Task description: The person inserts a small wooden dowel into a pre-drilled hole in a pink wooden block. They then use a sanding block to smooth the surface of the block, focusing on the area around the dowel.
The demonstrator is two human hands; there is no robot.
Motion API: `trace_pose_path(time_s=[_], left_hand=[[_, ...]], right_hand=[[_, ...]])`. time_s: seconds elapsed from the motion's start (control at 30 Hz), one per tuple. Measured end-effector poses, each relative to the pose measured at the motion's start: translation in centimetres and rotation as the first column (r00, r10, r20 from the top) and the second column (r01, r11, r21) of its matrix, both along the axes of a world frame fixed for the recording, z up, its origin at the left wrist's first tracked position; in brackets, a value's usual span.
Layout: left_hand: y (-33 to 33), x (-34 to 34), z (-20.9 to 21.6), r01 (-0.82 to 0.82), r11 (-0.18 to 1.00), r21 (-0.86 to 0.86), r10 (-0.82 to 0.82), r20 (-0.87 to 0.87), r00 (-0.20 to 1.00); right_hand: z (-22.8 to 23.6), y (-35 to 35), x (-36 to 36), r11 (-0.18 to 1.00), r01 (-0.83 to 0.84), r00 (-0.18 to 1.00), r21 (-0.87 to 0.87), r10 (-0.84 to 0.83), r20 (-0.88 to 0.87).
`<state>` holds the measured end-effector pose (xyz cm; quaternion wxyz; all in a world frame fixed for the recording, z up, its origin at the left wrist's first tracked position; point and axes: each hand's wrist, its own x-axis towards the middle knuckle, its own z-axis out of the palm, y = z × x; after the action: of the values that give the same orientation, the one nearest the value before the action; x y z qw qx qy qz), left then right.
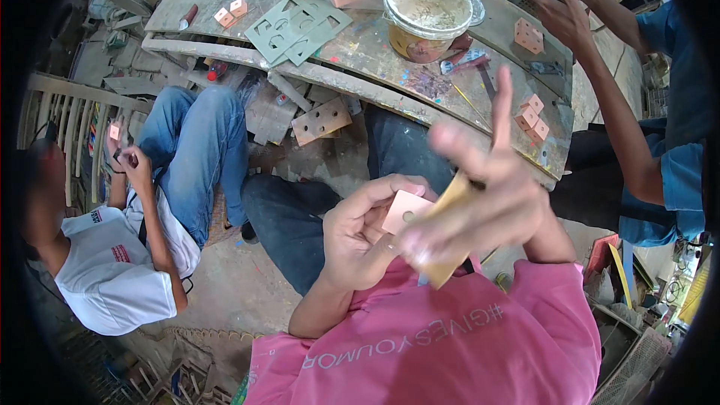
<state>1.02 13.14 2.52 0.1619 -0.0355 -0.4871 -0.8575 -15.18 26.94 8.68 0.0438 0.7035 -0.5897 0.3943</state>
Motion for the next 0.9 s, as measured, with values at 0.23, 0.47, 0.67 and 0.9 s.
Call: trace_pose_path(time_s=[0.23,0.47,0.67,0.9], left_hand=[[0.1,0.1,0.2,-0.024,1.000,-0.006,0.024,0.032,0.999],[0.2,-0.3,-0.4,-0.036,0.997,0.069,0.040,-0.056,0.998],[0.6,-0.5,-0.8,-0.016,0.979,0.204,0.005,0.054,0.999],[0.6,0.1,0.1,-0.056,0.947,0.316,0.021,0.113,0.993]], right_hand=[[-0.3,-0.4,0.0,0.999,0.022,0.999,-0.041,-0.023,-0.032],[-1.1,-0.7,0.4,0.991,-0.036,0.999,-0.129,0.034,-0.017],[-1.6,-0.8,0.8,0.995,0.030,0.996,-0.098,-0.022,0.082],[-1.1,-1.5,-0.8,0.984,-0.136,0.973,-0.117,0.155,0.170]])
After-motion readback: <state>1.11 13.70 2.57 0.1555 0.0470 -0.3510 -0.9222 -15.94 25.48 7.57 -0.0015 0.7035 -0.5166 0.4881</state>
